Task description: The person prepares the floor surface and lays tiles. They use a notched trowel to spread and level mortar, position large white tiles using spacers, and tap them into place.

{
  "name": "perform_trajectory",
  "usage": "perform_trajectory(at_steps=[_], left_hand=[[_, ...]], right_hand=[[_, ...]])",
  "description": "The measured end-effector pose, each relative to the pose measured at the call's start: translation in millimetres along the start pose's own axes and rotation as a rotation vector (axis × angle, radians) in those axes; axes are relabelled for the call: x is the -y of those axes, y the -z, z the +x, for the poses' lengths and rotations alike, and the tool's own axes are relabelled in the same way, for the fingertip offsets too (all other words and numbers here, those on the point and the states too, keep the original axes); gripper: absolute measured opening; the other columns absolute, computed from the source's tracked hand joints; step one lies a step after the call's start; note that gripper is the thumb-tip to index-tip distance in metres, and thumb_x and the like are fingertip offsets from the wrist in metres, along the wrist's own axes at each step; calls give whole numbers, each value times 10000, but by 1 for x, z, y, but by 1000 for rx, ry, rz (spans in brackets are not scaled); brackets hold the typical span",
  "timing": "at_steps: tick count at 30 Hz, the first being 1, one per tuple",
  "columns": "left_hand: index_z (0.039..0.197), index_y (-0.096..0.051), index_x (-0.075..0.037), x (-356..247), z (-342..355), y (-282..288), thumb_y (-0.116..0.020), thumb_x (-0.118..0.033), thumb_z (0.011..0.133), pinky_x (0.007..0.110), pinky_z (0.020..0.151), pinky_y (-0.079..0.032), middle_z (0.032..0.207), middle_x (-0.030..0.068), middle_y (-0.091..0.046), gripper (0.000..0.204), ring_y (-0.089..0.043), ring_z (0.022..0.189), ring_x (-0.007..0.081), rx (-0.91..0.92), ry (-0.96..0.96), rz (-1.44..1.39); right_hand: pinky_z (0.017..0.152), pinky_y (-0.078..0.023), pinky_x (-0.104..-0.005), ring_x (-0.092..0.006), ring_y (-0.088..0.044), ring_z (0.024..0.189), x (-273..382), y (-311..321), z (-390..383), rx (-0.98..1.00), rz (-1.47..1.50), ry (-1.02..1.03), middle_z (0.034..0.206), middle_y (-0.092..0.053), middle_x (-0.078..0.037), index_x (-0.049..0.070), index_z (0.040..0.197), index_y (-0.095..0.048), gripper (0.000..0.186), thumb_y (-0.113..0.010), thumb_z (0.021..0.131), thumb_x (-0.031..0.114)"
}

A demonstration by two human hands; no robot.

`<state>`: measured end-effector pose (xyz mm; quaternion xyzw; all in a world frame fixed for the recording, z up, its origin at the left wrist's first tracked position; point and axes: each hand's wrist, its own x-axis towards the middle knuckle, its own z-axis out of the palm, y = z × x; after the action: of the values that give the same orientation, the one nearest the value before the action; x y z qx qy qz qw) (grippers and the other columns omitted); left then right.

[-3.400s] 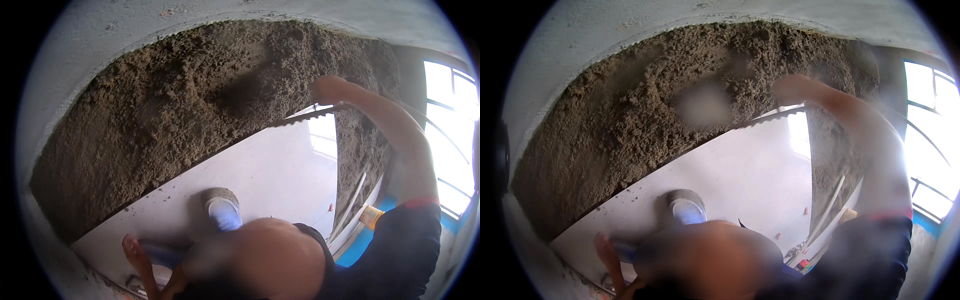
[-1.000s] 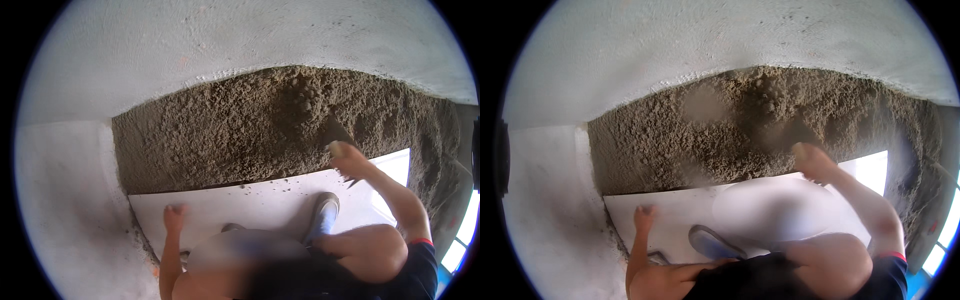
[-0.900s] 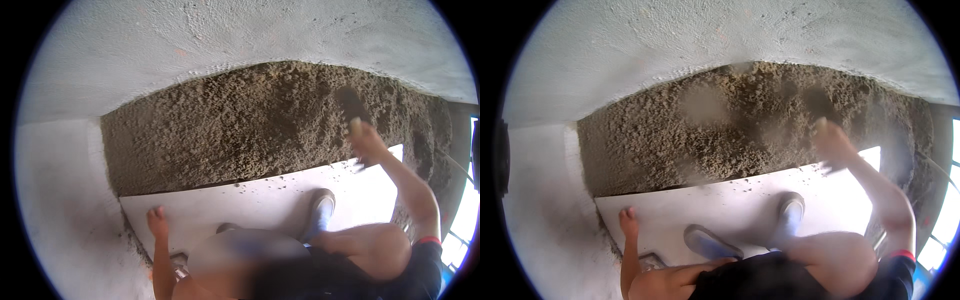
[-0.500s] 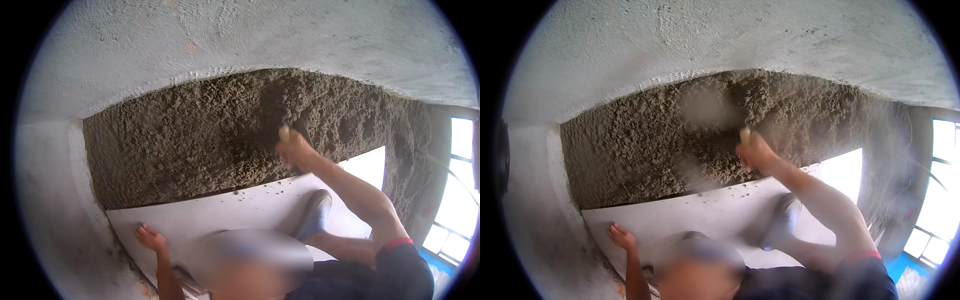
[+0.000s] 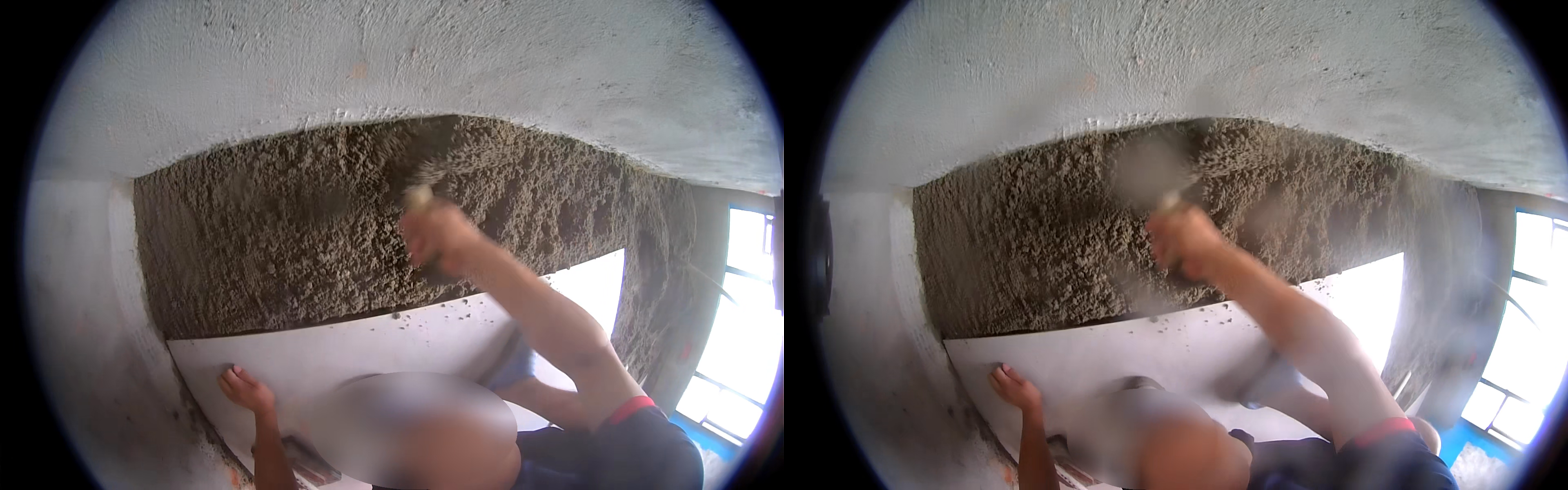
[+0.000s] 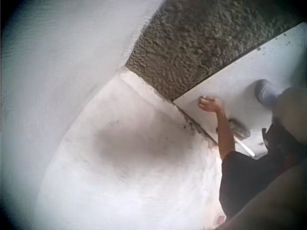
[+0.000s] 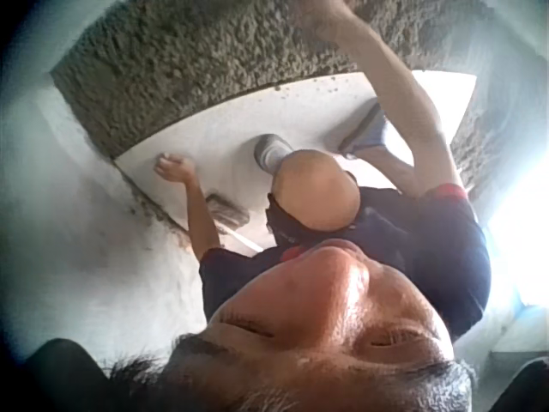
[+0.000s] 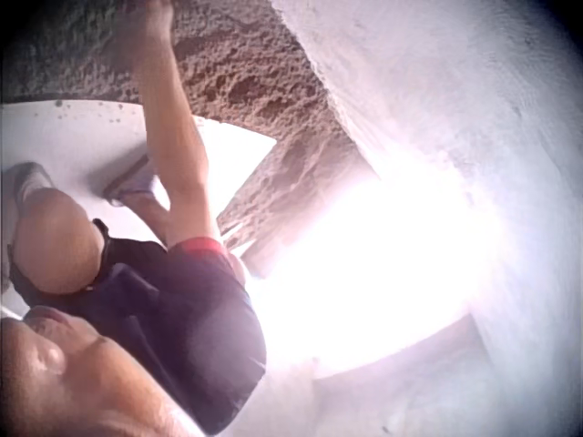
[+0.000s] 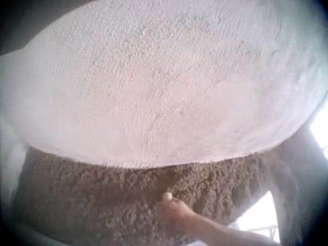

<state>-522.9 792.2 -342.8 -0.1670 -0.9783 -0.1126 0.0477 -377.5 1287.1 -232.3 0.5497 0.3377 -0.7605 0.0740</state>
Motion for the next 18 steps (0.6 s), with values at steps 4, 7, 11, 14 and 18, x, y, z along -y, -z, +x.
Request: perform_trajectory(at_steps=[4, 7, 11, 14, 18], left_hand=[[895, -517, 11, 13, 1, 2, -417, -296, 1044, 518, 765, -405, 920, 210, -507, 356, -505, 874, 425, 10, -7, 0], [895, -513, 8, 9, 6, 2, -416, -297, 1045, 520, 755, -405, 916, 209, -500, 354, -502, 857, 421, -14, -53, -2], [904, -521, 0, 12, 1, 4, -429, -310, 1029, 541, 765, -401, 931, 219, -517, 346, -512, 875, 435, -13, -22, 5], [916, -522, 2, 7, 0, -1, -426, -310, 1032, 540, 759, -401, 931, 219, -516, 346, -514, 874, 437, -52, -21, -44], [921, -518, 4, 21, -5, -5, -431, -306, 1035, 542, 753, -399, 932, 220, -516, 342, -517, 871, 440, -47, -10, -39]], right_hand=[[529, -543, -381, -233, -645, 601, -5, -70, -76, 130, -1071, 97, 812, -637, -149, 33, 1080, -528, 245, -597, 864, 125], [626, -587, -407, -278, -698, 733, -13, -11, -94, -17, -1539, 292, 905, -664, -161, 94, 1198, -550, 327, -560, 871, 90], [697, -605, -389, -277, -712, 862, 28, -14, -101, -261, -1922, 409, 976, -670, -140, 138, 1210, -572, 331, -540, 901, 22], [740, -599, -370, -242, -694, 963, 65, -19, -40, -314, -2217, 594, 1068, -672, -158, 108, 1271, -577, 375, -603, 899, 71], [668, -602, -284, -160, -680, 858, 98, 28, 4, -366, -2294, 482, 1088, -675, -61, 173, 1212, -631, 274, -585, 952, 101]])
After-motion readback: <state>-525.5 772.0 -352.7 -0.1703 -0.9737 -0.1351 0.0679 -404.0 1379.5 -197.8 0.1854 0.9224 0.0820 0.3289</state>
